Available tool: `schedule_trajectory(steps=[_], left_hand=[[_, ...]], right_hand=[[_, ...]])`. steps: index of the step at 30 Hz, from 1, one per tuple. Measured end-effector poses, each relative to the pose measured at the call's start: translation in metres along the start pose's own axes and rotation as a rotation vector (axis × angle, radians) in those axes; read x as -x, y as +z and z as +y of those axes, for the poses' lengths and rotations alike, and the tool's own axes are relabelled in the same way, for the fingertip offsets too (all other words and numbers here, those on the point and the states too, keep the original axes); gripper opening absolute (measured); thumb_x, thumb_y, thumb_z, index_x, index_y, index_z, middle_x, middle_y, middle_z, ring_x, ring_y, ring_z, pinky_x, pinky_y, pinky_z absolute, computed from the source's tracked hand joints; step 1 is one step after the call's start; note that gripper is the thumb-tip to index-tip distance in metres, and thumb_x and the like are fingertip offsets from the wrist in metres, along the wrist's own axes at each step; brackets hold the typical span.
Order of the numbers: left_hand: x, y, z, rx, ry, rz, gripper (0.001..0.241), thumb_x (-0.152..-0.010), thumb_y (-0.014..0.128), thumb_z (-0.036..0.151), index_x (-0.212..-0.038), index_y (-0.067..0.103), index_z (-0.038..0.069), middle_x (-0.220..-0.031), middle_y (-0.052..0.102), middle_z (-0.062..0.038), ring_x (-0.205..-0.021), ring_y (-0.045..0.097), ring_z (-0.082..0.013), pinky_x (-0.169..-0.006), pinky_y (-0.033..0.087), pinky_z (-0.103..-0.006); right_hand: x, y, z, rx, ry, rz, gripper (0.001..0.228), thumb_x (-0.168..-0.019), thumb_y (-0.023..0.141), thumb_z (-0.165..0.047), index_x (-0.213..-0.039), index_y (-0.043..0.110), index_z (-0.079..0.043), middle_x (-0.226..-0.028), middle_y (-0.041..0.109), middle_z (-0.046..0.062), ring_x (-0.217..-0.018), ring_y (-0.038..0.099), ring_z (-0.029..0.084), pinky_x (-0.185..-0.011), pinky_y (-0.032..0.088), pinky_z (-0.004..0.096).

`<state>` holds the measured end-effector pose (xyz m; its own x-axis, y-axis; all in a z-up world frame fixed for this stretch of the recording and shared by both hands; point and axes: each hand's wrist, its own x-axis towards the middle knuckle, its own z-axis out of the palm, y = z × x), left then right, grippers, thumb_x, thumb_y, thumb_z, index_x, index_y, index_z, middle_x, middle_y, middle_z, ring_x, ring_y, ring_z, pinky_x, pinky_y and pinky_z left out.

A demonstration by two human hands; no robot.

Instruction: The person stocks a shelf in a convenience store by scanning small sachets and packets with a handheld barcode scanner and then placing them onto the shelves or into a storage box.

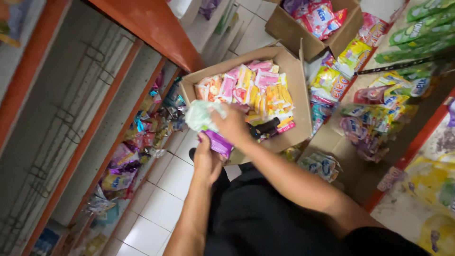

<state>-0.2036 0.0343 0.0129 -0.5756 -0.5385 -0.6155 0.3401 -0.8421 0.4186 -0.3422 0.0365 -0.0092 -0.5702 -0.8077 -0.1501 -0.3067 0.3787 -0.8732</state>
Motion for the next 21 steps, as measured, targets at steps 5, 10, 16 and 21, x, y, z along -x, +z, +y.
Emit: schedule_trajectory(steps=[5, 10, 16, 21], left_hand=[[-0.008, 0.02, -0.011, -0.224, 0.2, 0.111, 0.053, -0.107, 0.043, 0.048, -0.119, 0.065, 0.001, -0.102, 0.07, -0.01, -0.086, 0.068, -0.0193, -0.079, 0.057, -0.0363], [-0.025, 0.025, -0.007, -0.882, 0.679, 0.497, 0.052, -0.116, 0.045, 0.039, -0.096, 0.068, -0.003, -0.085, 0.068, -0.014, -0.076, 0.061, -0.0217, -0.072, 0.05, -0.0383], [-0.006, 0.052, 0.004, -0.857, 0.798, 0.503, 0.038, -0.108, 0.048, 0.034, -0.119, 0.06, 0.0, -0.108, 0.068, -0.016, -0.099, 0.064, -0.023, -0.09, 0.049, -0.0365], [0.001, 0.067, 0.005, -0.713, 0.783, 0.455, 0.041, -0.106, 0.05, 0.033, -0.131, 0.056, 0.002, -0.12, 0.066, -0.014, -0.11, 0.062, -0.0208, -0.099, 0.047, -0.0338]], right_hand=[[-0.005, -0.043, 0.036, -0.934, 0.472, -0.138, 0.036, -0.105, 0.058, -0.028, -0.124, 0.07, 0.001, -0.103, 0.072, 0.013, -0.085, 0.066, 0.023, -0.078, 0.052, 0.04], [0.05, -0.031, 0.028, -1.268, 0.378, -0.367, 0.047, -0.102, 0.051, -0.021, -0.145, 0.049, -0.003, -0.133, 0.067, 0.008, -0.119, 0.066, 0.016, -0.103, 0.052, 0.033], [0.07, -0.025, -0.009, -0.745, 0.218, -0.2, 0.048, -0.104, 0.052, -0.021, -0.147, 0.047, 0.0, -0.133, 0.064, 0.007, -0.119, 0.059, 0.013, -0.102, 0.048, 0.031], [0.084, -0.039, -0.034, -0.462, 0.102, -0.183, 0.034, -0.106, 0.05, -0.024, -0.126, 0.063, 0.0, -0.107, 0.07, 0.012, -0.098, 0.061, 0.018, -0.087, 0.051, 0.035]])
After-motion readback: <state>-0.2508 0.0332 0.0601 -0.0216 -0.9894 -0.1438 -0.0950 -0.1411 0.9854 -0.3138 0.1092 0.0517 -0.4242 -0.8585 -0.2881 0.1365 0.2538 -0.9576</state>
